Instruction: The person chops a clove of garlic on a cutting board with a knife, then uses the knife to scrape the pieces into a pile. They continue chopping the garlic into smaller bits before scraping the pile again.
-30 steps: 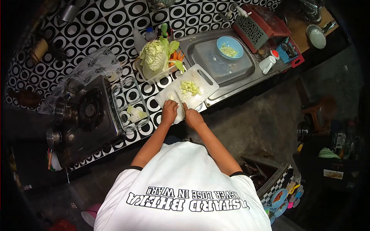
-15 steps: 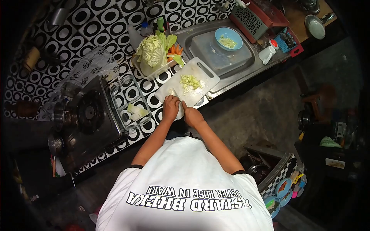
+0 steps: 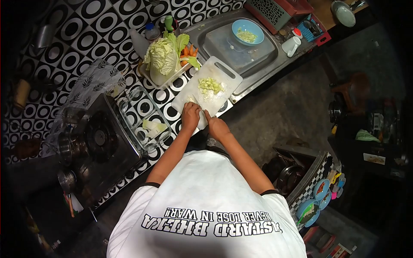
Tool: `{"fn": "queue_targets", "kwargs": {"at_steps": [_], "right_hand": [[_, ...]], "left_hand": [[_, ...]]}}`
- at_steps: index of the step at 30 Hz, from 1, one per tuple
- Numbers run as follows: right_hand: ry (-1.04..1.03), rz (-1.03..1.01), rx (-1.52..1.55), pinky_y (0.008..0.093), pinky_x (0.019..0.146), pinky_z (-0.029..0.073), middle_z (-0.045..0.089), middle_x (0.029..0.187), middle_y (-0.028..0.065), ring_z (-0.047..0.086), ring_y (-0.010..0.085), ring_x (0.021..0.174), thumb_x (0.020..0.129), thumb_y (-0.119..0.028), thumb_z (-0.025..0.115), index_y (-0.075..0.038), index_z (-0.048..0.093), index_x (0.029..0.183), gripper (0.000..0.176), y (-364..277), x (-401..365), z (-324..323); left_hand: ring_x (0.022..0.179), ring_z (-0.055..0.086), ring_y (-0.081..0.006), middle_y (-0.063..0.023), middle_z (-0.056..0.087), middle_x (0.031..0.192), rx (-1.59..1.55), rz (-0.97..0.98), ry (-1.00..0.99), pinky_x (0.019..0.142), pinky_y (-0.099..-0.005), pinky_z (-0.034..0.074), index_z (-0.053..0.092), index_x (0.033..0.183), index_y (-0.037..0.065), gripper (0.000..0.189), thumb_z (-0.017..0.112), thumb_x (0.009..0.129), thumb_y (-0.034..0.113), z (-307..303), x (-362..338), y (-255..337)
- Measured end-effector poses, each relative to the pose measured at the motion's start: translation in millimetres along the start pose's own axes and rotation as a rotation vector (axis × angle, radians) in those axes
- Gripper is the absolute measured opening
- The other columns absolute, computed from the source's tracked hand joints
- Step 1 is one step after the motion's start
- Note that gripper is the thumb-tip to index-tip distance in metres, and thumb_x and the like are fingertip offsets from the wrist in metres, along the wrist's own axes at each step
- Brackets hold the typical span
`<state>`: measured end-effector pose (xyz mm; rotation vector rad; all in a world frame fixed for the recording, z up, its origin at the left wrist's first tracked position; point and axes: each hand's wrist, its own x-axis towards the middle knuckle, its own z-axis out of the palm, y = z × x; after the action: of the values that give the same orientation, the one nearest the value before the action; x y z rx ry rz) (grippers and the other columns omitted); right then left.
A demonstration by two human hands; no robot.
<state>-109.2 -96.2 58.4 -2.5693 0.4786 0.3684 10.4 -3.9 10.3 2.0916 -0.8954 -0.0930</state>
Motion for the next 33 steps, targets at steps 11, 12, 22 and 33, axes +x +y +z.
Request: {"fn": "queue_targets", "kwargs": {"at_steps": [11,12,22,33], "right_hand": [[0.008,0.062,0.049,0.0457,0.075,0.052,0.066,0.088,0.0258,0.066,0.0396,0.082,0.077,0.006,0.047,-0.001,0.030,0.149,0.073,-5,-4,4],[0.010,0.061,0.050,0.0457,0.075,0.052,0.066,0.088,0.0258,0.066,0.0396,0.082,0.077,0.006,0.047,-0.001,0.030,0.149,0.073,-4,-4,5],[0.061,0.027,-0.008,0.0442,0.071,0.055,0.067,0.087,0.0223,0.068,0.0360,0.080,0.078,0.001,0.054,-0.003,0.032,0.148,0.074,4,-3,17],[0.070,0.011,-0.017,0.0445,0.069,0.056,0.064,0.090,0.0230,0.068,0.0367,0.077,0.081,-0.001,0.053,-0.002,0.020,0.152,0.078,9,-5,32]], "left_hand": [[0.089,0.056,-0.0324,-0.0115,0.061,0.086,-0.010,0.030,-0.034,0.080,-0.0415,0.046,0.067,0.080,0.002,0.004,0.066,0.077,0.000,-5,3,-2],[0.089,0.056,-0.0324,-0.0115,0.061,0.086,-0.009,0.031,-0.033,0.080,-0.0415,0.046,0.067,0.080,0.002,0.004,0.066,0.077,0.000,-5,3,-3],[0.089,0.056,-0.0322,-0.0115,0.061,0.086,-0.016,0.032,-0.070,0.080,-0.0411,0.046,0.067,0.079,0.002,0.003,0.067,0.077,0.001,-5,4,-7],[0.090,0.056,-0.0334,-0.0124,0.061,0.087,-0.036,0.029,-0.121,0.081,-0.0415,0.046,0.067,0.081,0.001,0.004,0.066,0.078,0.000,-8,7,-8]]}}
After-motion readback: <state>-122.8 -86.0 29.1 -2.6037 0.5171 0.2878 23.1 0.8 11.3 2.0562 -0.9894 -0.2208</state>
